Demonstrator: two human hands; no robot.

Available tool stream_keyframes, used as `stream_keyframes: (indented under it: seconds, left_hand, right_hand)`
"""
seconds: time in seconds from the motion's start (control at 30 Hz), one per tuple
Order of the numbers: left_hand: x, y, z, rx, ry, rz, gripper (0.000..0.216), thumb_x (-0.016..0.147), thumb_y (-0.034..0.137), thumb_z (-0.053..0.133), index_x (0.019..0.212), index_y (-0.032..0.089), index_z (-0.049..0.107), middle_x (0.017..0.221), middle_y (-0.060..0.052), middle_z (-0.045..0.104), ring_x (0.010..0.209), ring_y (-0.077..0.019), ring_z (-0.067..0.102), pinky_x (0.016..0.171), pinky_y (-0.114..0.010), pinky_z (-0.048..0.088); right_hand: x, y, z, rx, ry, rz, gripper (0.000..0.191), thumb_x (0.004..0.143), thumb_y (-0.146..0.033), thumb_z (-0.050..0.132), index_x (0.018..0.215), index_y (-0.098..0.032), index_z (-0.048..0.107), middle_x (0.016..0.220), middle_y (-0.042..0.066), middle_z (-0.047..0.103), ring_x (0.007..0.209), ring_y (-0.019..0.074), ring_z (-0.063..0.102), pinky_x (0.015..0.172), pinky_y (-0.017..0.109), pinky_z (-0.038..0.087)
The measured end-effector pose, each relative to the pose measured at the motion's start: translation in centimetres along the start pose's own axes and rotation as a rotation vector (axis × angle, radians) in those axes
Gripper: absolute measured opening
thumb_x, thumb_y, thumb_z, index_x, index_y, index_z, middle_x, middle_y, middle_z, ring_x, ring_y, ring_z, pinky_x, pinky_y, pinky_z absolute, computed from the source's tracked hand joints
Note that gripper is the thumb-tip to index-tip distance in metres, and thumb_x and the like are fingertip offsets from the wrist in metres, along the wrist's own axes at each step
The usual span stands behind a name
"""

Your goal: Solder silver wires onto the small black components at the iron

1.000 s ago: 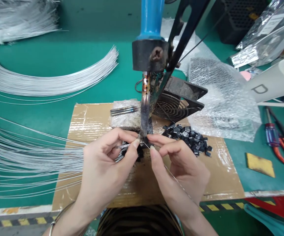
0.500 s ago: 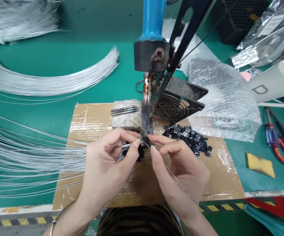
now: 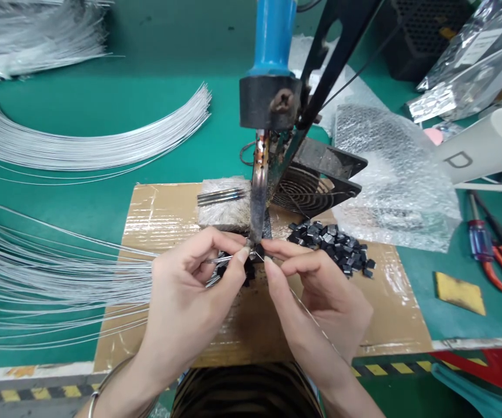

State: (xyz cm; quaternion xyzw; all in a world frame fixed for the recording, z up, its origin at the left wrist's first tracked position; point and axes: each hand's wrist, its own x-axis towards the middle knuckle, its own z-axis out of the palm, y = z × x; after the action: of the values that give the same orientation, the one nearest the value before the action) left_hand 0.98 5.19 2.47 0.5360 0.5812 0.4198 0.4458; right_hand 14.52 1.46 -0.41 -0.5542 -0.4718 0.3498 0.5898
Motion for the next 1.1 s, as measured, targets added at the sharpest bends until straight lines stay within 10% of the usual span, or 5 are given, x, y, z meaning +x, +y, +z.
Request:
stream_keyframes:
  seconds: [1.1]
  left_hand:
    - [0.08,-0.28,-0.04,0.021,-0.024,0.024,0.015,0.089,0.011,0.073,0.079,0.022,0.074,0.087,0.003,0.078,0.074,-0.0075,0.071,0.064,-0.012,0.053]
  right_hand:
    - [-0.18,0.47,-0.08,-0.028,-0.005,-0.070,0.024,0.087,-0.002,0.075,0.092,-0.025,0.071,0.114,0.005,0.082,0.106,0.0231,0.080,0.097,0.038,0.063]
